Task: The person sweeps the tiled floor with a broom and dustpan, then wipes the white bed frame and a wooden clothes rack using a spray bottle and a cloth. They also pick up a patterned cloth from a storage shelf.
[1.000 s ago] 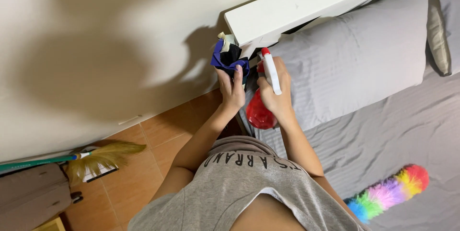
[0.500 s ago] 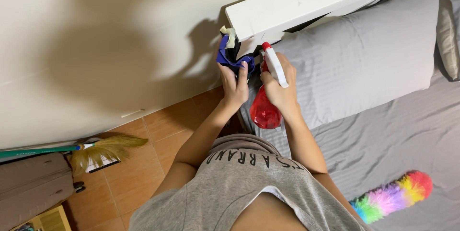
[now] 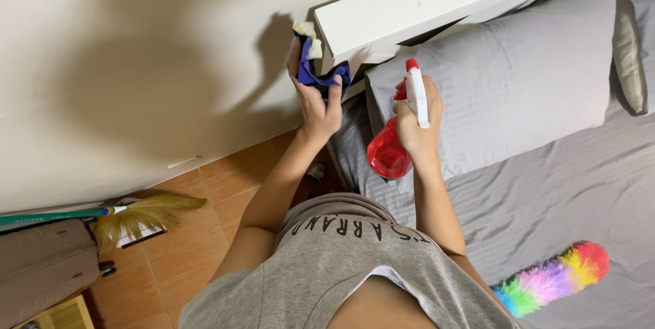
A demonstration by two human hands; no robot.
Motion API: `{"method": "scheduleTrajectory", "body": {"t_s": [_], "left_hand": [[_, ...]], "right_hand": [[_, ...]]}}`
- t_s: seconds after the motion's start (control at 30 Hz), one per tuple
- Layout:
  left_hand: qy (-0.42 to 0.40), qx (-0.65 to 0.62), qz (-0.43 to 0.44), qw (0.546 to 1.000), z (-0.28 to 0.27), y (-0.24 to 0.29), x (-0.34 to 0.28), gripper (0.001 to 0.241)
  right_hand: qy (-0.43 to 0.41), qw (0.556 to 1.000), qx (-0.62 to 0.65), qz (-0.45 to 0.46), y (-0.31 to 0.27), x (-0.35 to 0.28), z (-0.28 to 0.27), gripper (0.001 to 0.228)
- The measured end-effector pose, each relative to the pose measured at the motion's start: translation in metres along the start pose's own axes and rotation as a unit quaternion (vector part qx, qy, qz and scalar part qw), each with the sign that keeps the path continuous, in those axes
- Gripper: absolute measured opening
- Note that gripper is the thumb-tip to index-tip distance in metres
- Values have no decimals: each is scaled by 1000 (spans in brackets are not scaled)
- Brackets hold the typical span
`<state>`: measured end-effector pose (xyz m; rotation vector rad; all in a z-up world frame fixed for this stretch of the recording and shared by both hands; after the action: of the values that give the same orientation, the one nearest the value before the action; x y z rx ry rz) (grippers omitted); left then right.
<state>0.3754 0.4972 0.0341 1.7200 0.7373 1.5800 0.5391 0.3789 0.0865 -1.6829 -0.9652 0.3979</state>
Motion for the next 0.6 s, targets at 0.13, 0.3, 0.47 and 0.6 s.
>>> {"method": "scheduleTrajectory", "body": {"t_s": [0.13, 0.3, 0.47, 0.6], "left_hand": [[-48, 71, 35, 996, 3, 3, 24, 70], [-115, 125, 52, 984, 17, -25, 41, 74], [-220, 268, 149, 926, 39, -15, 58, 77], [-304, 340, 153, 877, 58, -5, 72, 70]], "right_hand": [[-4, 999, 6, 33, 3, -1, -4, 31], [-17, 999, 12, 27, 6, -6, -1, 33], [-13, 1000, 6, -18, 5, -9, -4, 35], [4, 999, 4, -40, 11, -10, -12, 38]]}}
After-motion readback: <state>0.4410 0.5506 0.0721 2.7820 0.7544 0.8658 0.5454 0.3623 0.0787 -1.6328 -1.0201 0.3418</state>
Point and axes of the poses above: each hand's wrist, its own x-axis towards the middle knuckle, its own z-axis out of the palm, y = z × x, the point moved 6 cm from there along x, towards the middle knuckle, and after that the axes turned 1 degree about -z, right-handed, at the moved point
